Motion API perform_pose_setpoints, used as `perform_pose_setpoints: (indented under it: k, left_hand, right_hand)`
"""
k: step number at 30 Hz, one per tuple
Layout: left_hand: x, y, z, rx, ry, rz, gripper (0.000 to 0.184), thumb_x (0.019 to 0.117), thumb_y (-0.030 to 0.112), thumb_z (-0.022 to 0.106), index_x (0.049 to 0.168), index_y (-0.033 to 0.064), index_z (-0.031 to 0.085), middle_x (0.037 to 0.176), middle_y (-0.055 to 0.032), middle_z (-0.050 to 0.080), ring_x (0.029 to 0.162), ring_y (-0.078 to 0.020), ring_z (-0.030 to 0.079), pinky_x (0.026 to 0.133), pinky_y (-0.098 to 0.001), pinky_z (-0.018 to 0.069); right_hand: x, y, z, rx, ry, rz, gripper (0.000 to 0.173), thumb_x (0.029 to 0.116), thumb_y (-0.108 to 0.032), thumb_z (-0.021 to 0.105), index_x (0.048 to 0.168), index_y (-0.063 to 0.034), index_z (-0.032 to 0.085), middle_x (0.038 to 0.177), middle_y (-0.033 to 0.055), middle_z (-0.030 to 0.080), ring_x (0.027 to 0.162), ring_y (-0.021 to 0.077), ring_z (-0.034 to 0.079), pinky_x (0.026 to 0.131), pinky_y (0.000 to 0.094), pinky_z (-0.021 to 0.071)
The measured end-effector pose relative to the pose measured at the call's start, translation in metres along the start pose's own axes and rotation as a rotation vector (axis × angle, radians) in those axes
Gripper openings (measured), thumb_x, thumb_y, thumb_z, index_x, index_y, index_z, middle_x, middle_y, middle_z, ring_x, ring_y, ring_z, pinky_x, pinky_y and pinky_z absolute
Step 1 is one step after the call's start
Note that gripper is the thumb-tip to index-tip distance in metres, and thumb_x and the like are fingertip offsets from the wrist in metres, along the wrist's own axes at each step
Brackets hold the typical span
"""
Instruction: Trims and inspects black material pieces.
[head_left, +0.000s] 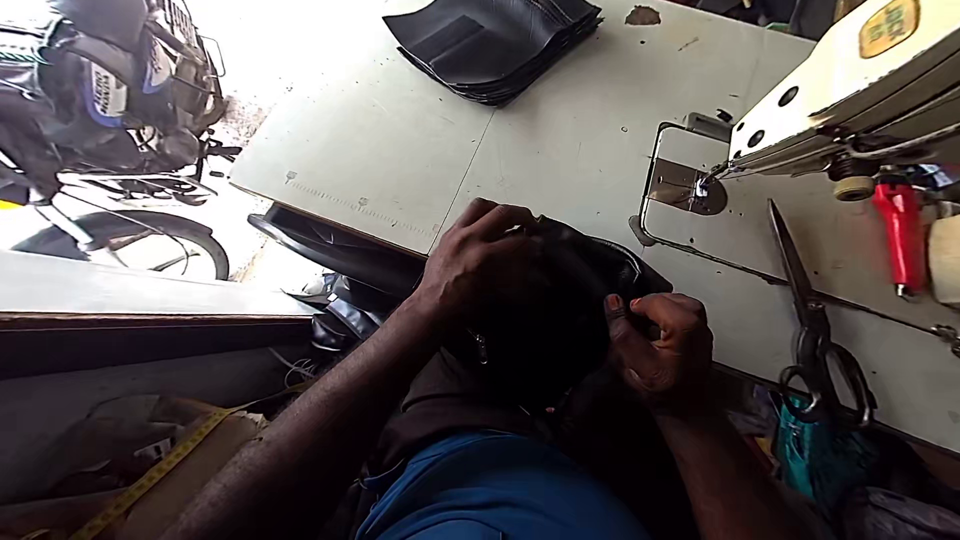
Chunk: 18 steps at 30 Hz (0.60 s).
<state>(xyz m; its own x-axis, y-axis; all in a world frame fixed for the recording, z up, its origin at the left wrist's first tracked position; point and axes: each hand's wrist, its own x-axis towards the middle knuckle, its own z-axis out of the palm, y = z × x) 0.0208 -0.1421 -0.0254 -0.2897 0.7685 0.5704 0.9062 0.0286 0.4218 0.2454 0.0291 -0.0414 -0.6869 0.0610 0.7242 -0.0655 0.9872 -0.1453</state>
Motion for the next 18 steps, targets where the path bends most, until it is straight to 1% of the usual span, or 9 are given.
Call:
perform_pose_setpoints:
  k: [2, 6, 10, 12, 13, 14, 15, 16, 18]
  left_hand:
    - [-0.002, -0.002, 0.002, -0.02, 0.009, -0.038, 0.014, 0.0976, 0.019, 0.067, 0.097, 0.0121, 0.079, 0.117, -0.0061, 0.072, 0.107, -0.0213, 0.066, 0.091, -0.0354, 0.0563]
    - [-0.002, -0.003, 0.003, -0.012, 0.003, -0.054, 0.013, 0.0967, 0.019, 0.068, 0.096, 0.0138, 0.08, 0.117, -0.0049, 0.072, 0.107, -0.0202, 0.066, 0.09, -0.035, 0.0563]
    - [-0.002, -0.003, 0.004, -0.023, 0.006, -0.08, 0.012, 0.0965, 0.02, 0.069, 0.095, 0.0143, 0.08, 0.119, -0.0032, 0.072, 0.107, -0.0191, 0.065, 0.089, -0.0346, 0.0556]
    - [0.001, -0.001, 0.001, -0.029, -0.034, -0.127, 0.015, 0.098, 0.022, 0.066, 0.103, 0.0162, 0.079, 0.121, -0.0017, 0.071, 0.108, -0.0183, 0.064, 0.09, -0.0353, 0.0546]
    - [0.006, 0.001, -0.002, -0.024, -0.091, -0.153, 0.019, 0.0996, 0.023, 0.064, 0.113, 0.0193, 0.077, 0.122, -0.0012, 0.07, 0.108, -0.0182, 0.063, 0.09, -0.0361, 0.0541]
    - [0.014, 0.001, -0.007, -0.025, -0.159, -0.166, 0.025, 0.1012, 0.026, 0.061, 0.123, 0.0234, 0.075, 0.122, -0.0017, 0.067, 0.108, -0.0192, 0.062, 0.09, -0.0376, 0.0538]
    - [0.023, 0.001, -0.011, -0.038, -0.216, -0.159, 0.028, 0.1024, 0.028, 0.06, 0.127, 0.0263, 0.074, 0.121, -0.0031, 0.065, 0.107, -0.0207, 0.06, 0.089, -0.0391, 0.0533]
    - [0.033, 0.0, -0.013, -0.07, -0.255, -0.14, 0.025, 0.1025, 0.029, 0.06, 0.122, 0.026, 0.076, 0.118, -0.0036, 0.064, 0.107, -0.0217, 0.059, 0.089, -0.0397, 0.052]
    - [0.052, -0.003, -0.016, -0.209, -0.308, -0.118, 0.02, 0.1028, 0.027, 0.058, 0.109, 0.0184, 0.076, 0.117, -0.002, 0.066, 0.11, -0.0194, 0.058, 0.095, -0.0391, 0.0494]
  right_hand:
    - [0.001, -0.001, 0.001, -0.005, 0.001, 0.002, 0.014, 0.0941, -0.012, 0.069, 0.108, -0.0093, 0.07, 0.104, 0.0102, 0.055, 0.1, 0.0242, 0.056, 0.085, 0.0368, 0.0497]
    - [0.001, -0.001, 0.001, -0.016, 0.001, -0.015, 0.011, 0.0945, -0.011, 0.069, 0.105, -0.0093, 0.068, 0.103, 0.0091, 0.053, 0.098, 0.0227, 0.054, 0.084, 0.0361, 0.0478]
    - [0.002, -0.001, 0.0, -0.019, -0.012, -0.004, 0.015, 0.0935, -0.01, 0.07, 0.109, -0.0088, 0.069, 0.106, 0.0099, 0.053, 0.101, 0.0238, 0.054, 0.086, 0.0361, 0.0482]
    - [0.001, -0.001, 0.0, 0.009, -0.002, 0.063, 0.022, 0.0918, -0.01, 0.071, 0.113, -0.0089, 0.072, 0.107, 0.0116, 0.055, 0.103, 0.0244, 0.056, 0.086, 0.036, 0.0504]
    - [0.003, -0.001, 0.001, 0.034, 0.01, 0.115, 0.022, 0.0917, -0.011, 0.071, 0.113, -0.0084, 0.074, 0.106, 0.0121, 0.057, 0.101, 0.0232, 0.057, 0.084, 0.0346, 0.0513]
    - [0.007, -0.001, 0.0, 0.058, 0.014, 0.175, 0.019, 0.093, -0.014, 0.072, 0.11, -0.007, 0.075, 0.105, 0.0123, 0.058, 0.098, 0.0211, 0.059, 0.082, 0.0321, 0.0524]
    - [0.013, -0.001, -0.002, 0.098, 0.011, 0.241, 0.017, 0.0946, -0.017, 0.073, 0.106, -0.0054, 0.075, 0.104, 0.0118, 0.058, 0.094, 0.0181, 0.059, 0.079, 0.0287, 0.0533]
    - [0.019, 0.0, -0.004, 0.153, -0.008, 0.307, 0.017, 0.0964, -0.02, 0.071, 0.103, -0.0044, 0.074, 0.103, 0.0104, 0.058, 0.092, 0.015, 0.059, 0.078, 0.0256, 0.0533]
    - [0.03, 0.005, -0.01, 0.28, -0.055, 0.423, 0.018, 0.0996, -0.021, 0.067, 0.099, -0.004, 0.071, 0.103, 0.0072, 0.058, 0.095, 0.0119, 0.059, 0.081, 0.0247, 0.0534]
